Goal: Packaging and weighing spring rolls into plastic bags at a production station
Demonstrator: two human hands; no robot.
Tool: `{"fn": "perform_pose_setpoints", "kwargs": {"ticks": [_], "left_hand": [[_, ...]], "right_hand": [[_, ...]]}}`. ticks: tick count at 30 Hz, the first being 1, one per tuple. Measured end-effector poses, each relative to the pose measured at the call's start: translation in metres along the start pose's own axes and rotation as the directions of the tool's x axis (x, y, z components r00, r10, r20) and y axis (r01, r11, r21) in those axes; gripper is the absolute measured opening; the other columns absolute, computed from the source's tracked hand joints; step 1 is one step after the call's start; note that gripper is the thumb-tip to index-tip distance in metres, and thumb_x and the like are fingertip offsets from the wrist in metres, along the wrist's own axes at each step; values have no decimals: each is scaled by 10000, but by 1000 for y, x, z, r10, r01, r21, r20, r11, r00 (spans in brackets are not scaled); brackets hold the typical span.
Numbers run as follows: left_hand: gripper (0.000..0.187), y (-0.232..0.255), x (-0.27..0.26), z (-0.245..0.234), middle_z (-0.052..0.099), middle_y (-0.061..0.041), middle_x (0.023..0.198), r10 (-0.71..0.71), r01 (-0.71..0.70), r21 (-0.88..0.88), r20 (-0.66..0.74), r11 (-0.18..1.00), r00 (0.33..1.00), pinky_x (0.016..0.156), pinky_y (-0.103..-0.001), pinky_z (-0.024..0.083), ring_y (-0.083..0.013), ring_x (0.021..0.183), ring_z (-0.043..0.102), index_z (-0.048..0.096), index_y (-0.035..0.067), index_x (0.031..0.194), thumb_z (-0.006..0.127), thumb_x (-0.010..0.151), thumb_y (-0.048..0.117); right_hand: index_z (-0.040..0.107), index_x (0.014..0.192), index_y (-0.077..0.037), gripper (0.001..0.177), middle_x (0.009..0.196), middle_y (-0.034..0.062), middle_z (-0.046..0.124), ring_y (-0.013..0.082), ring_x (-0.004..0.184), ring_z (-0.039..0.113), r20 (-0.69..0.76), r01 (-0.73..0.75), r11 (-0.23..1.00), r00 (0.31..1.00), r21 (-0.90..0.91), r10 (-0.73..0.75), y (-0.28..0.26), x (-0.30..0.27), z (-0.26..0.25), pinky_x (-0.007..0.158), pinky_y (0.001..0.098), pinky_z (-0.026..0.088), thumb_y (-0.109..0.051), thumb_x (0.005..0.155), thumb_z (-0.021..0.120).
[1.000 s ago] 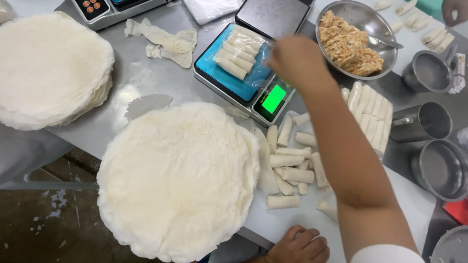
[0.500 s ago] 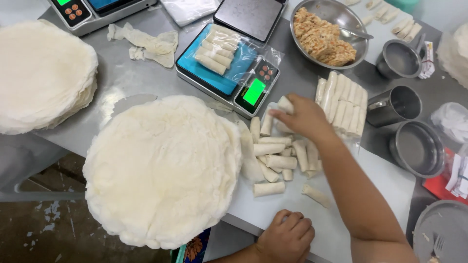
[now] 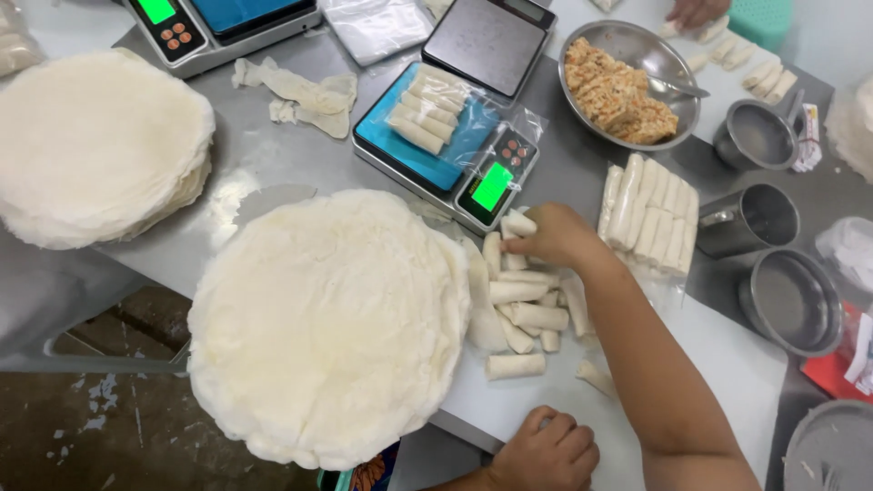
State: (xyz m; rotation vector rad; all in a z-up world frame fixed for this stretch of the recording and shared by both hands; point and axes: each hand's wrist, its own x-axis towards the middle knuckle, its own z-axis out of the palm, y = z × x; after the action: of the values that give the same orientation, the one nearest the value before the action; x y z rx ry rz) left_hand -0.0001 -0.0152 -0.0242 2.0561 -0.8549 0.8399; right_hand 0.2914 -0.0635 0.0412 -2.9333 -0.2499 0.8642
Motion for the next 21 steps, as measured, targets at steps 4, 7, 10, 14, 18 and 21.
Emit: {"fn": "perform_pose_setpoints", "kwargs": {"ticks": [4,7,10,14,18,21], "left_hand": [[300,-1,-4,7,483,-99,840,-31,30,-20,-64,999,997,700,-373,411,-238,723,460,551,63,824,426,1091,10],[237,-2,-4,7,441,-74,806,22,-19,66,-41,998,999,700,-351,425,-215,686,406,523,85,808,498,1009,-39],[226,0,-6,11,461,-96,819,-5,5,24,-32,1000,999,720,-381,427,-243,705,423,545,68,807,503,998,-44],[199,-1,-16,24,462,-62,811,8,-3,56,-89,998,996,690,-339,423,-199,669,397,525,99,781,510,917,-45],[255,0,-22,33,402,-52,760,1,7,79,-96,997,995,661,-335,402,-200,655,385,478,118,708,519,882,-64],[211,-1,-14,22,441,-46,782,-10,17,71,-102,997,995,659,-320,395,-187,659,377,495,118,751,508,896,-34]], "right_hand": [[632,839,-121,335,878,50,677,209,825,591,-83,65,969,995,237,-46,-15,-43,-40,746,387,422,-419,795,778],[665,1078,-143,216,928,30,697,153,811,631,-147,101,822,989,560,-21,-54,-56,-84,695,334,478,-289,923,698],[416,1518,-113,606,1417,102,596,242,1106,674,-242,107,753,968,650,71,-87,-6,-92,882,359,596,-301,971,598],[428,1355,-114,425,1284,141,636,221,757,733,-254,110,627,956,771,145,-111,75,-60,540,300,617,-264,1002,612],[539,1349,-81,493,1264,92,581,241,847,736,-152,80,592,986,802,73,-129,64,-68,627,328,709,-295,938,707],[671,1303,-82,436,1215,46,737,182,968,741,-114,68,747,993,661,10,-119,43,-89,754,306,658,-340,951,681]]}}
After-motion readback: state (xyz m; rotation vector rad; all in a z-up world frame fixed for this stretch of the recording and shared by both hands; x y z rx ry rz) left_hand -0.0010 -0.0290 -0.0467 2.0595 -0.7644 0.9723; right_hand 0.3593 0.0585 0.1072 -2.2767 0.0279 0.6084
